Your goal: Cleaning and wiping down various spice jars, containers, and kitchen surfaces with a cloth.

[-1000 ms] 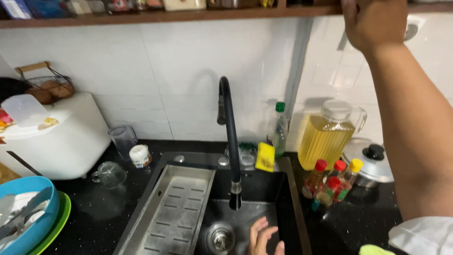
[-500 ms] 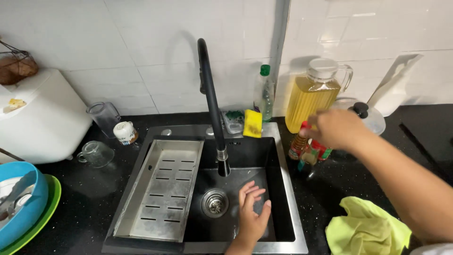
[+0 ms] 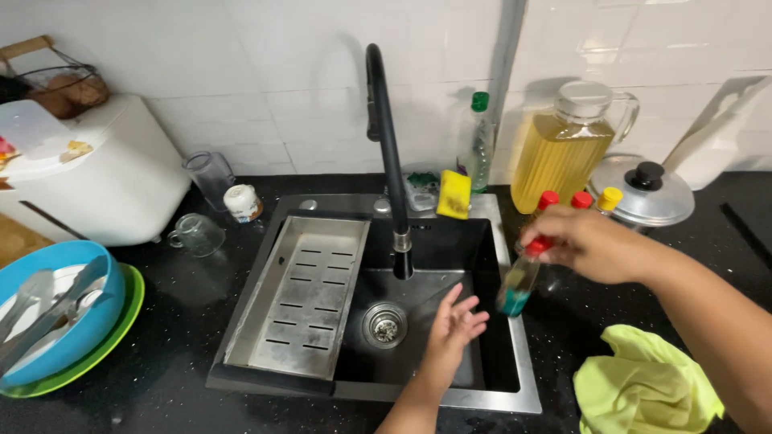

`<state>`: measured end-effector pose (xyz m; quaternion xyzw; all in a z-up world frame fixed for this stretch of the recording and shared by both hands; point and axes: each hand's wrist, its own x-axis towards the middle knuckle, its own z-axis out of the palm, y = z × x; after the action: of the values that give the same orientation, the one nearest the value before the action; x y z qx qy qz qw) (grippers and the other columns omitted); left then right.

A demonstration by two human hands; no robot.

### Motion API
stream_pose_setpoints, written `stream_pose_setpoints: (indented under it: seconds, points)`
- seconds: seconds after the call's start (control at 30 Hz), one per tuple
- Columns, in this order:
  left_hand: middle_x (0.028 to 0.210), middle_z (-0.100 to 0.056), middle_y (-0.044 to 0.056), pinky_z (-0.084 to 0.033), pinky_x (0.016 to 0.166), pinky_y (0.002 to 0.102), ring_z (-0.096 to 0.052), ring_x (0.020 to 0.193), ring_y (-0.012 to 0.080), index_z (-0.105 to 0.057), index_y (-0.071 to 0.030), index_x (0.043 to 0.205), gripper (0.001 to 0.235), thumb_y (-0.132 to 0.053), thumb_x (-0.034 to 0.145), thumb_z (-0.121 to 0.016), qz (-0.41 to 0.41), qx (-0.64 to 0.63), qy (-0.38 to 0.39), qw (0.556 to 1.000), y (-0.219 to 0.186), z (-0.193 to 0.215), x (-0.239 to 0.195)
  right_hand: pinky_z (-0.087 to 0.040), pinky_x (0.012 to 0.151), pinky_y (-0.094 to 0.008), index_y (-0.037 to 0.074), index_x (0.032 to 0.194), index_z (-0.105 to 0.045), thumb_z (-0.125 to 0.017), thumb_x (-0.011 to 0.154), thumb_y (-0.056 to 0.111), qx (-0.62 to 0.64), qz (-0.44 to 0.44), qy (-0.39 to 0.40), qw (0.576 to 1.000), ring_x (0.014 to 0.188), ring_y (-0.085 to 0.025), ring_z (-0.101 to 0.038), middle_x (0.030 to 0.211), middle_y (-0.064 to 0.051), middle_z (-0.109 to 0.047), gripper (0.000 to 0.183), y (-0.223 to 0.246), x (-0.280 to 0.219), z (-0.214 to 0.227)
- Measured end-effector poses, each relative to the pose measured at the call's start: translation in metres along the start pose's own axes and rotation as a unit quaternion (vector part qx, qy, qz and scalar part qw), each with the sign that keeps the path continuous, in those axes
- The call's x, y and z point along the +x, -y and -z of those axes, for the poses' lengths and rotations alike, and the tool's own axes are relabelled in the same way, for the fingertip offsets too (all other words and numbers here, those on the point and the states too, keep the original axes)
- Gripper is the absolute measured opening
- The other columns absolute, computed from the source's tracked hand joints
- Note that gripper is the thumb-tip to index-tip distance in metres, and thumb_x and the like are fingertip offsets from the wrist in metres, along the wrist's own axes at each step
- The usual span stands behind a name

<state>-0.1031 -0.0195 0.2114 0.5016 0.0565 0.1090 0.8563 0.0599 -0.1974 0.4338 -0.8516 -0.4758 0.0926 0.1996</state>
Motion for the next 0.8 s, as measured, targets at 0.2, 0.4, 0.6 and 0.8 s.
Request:
stream_pose_setpoints:
  seconds: [0.2, 0.4, 0.6, 0.8]
  points:
    - [0.130, -0.060, 0.021, -0.056, 0.094, 0.040, -0.064, 0.108, 0.0289, -0.042, 0.003, 0.157, 0.065, -0.032, 0.107, -0.064, 0.023, -0.101, 0.083, 0.991, 0.033, 0.015, 0.005, -0.057, 0.082, -0.033, 0.010, 0.121, -0.060, -0.071, 0.081, -0.001, 0.240, 0.080, -0.090, 0.963, 0.098, -0.018, -0.071, 0.110, -0.004, -0.067, 0.043, 0.011, 0.007, -0.047]
    - [0.123, -0.061, 0.009, -0.053, 0.098, 0.036, -0.061, 0.112, 0.0201, -0.049, 0.000, 0.138, 0.055, -0.003, 0.091, -0.079, -0.190, -0.018, -0.077, 0.979, 0.057, 0.020, 0.019, -0.058, 0.076, -0.032, 0.008, 0.134, -0.055, -0.087, 0.078, 0.018, 0.290, -0.035, -0.130, 0.948, 0.090, -0.017, -0.067, 0.102, -0.013, -0.064, 0.064, -0.014, 0.007, -0.174]
    - [0.141, -0.045, 0.012, -0.053, 0.108, 0.040, -0.057, 0.128, 0.0247, -0.035, -0.006, 0.144, 0.076, -0.001, 0.085, -0.083, -0.315, 0.017, -0.038, 0.948, 0.032, 0.002, 0.005, -0.062, 0.081, -0.032, 0.011, 0.131, -0.055, -0.085, 0.076, 0.023, 0.256, -0.096, -0.104, 0.956, 0.094, -0.015, -0.075, 0.108, -0.011, -0.076, 0.064, 0.029, 0.020, -0.152]
    - [0.156, -0.033, 0.013, -0.056, 0.102, 0.044, -0.055, 0.134, 0.0286, -0.044, -0.007, 0.146, 0.071, -0.017, 0.086, -0.082, -0.189, 0.199, -0.089, 0.957, 0.032, 0.011, 0.008, -0.058, 0.096, -0.039, 0.002, 0.133, -0.041, -0.075, 0.092, 0.025, 0.110, 0.108, -0.331, 0.931, 0.113, -0.025, -0.069, 0.124, -0.021, -0.063, 0.058, 0.050, 0.073, 0.040]
